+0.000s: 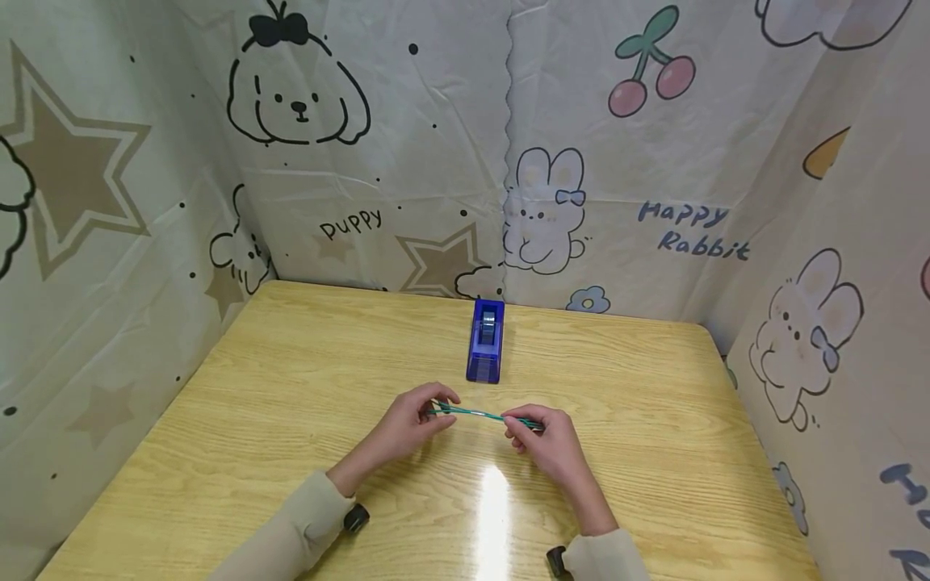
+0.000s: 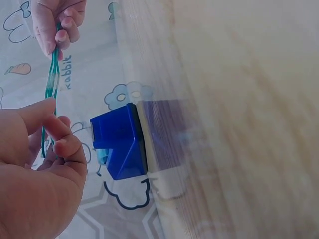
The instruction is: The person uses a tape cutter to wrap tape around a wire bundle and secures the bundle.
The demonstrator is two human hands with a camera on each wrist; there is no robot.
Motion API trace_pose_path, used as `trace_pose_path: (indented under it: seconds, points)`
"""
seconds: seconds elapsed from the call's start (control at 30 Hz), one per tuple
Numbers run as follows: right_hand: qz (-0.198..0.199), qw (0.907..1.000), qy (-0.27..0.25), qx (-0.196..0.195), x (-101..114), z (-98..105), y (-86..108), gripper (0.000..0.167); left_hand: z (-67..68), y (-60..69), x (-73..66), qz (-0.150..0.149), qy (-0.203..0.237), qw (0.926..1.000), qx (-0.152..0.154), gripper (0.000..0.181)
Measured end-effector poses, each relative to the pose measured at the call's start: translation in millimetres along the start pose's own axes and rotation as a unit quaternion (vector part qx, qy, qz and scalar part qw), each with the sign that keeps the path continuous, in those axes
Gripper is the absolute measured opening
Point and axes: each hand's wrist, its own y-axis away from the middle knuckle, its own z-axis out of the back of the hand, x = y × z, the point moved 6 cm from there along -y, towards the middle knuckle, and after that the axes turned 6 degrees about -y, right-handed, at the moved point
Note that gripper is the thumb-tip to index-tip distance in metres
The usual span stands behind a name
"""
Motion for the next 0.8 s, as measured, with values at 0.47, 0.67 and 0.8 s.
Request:
trace_pose_path:
  seconds: [0.47, 0.67, 0.8]
  points:
    - [-0.006, 0.9997, -0.014, 0.02, -1.6, -0.2, -4.0, 0.031, 0.5, -2.0, 3.1, 0.014, 0.016, 0.9997, -0.007, 0.01]
    - [-0.01, 0.9995, -0.011, 0.027, -2.4, -0.8, -4.0, 0.03, 0.7, -2.8, 6.0, 0.036, 0.026, 0.999, -0.002, 0.007]
    - [-0.009, 0.9997, 0.015, 0.017, -2.9, 0.1, -3.9, 0.024, -0.2, -3.2, 7.7, 0.045, 0.035, 0.9983, 0.007, 0.009]
